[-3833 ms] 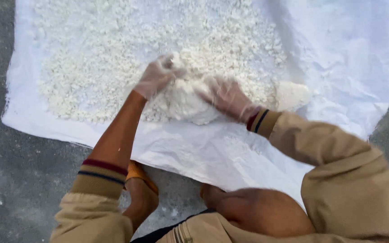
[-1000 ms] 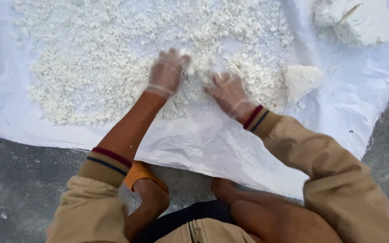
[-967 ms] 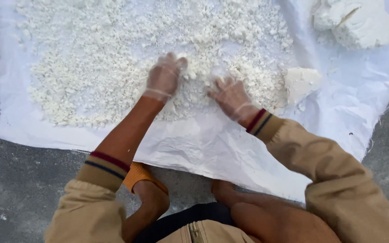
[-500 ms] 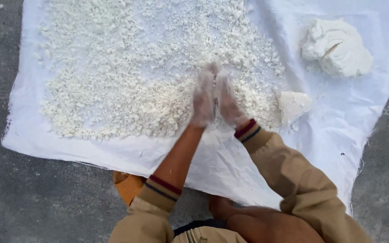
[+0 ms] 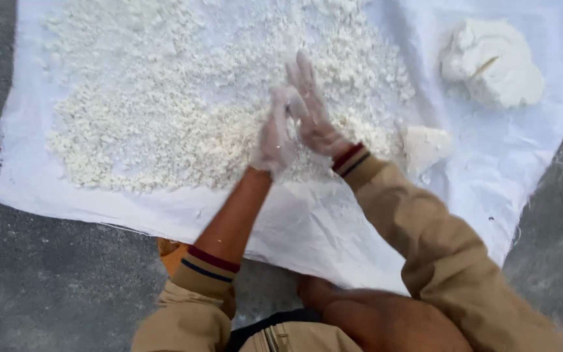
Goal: Breaking down large chunks of white dough into smaller crumbles by hand on a white sheet.
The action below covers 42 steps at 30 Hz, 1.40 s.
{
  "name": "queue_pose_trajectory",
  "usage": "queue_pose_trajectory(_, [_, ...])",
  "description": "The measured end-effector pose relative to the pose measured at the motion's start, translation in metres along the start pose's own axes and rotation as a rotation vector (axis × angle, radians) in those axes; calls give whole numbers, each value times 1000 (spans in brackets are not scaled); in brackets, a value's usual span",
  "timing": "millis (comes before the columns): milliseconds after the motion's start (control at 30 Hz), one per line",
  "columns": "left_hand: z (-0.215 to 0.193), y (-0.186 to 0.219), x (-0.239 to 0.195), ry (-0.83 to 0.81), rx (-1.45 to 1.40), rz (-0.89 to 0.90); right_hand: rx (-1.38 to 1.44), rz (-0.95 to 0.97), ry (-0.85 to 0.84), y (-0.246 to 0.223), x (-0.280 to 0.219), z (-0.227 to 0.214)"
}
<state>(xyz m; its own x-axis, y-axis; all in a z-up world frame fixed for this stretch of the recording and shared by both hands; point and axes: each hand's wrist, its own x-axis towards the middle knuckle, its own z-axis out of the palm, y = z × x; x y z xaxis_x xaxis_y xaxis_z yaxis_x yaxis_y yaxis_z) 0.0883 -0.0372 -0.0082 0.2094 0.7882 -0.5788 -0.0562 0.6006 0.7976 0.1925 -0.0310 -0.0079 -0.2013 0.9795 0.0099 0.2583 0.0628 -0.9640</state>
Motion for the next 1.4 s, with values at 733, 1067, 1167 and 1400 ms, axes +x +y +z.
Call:
queue_pose_trajectory(733, [-139,-74,-55,-136,1734,232,-1027,43,-528,35,-54,44])
queue_pose_trajectory(1067, [-116,-115,-66,50,1575,141,-574,85,-155,21,-91,63])
queue_pose_trajectory(1167, [-102,-73,-58,175,1296,127,44,362,-107,10,-90,69])
queue_pose_trajectory(1400, [-18,-11,-79,149,248,277,112,226,-59,-12,-71,21])
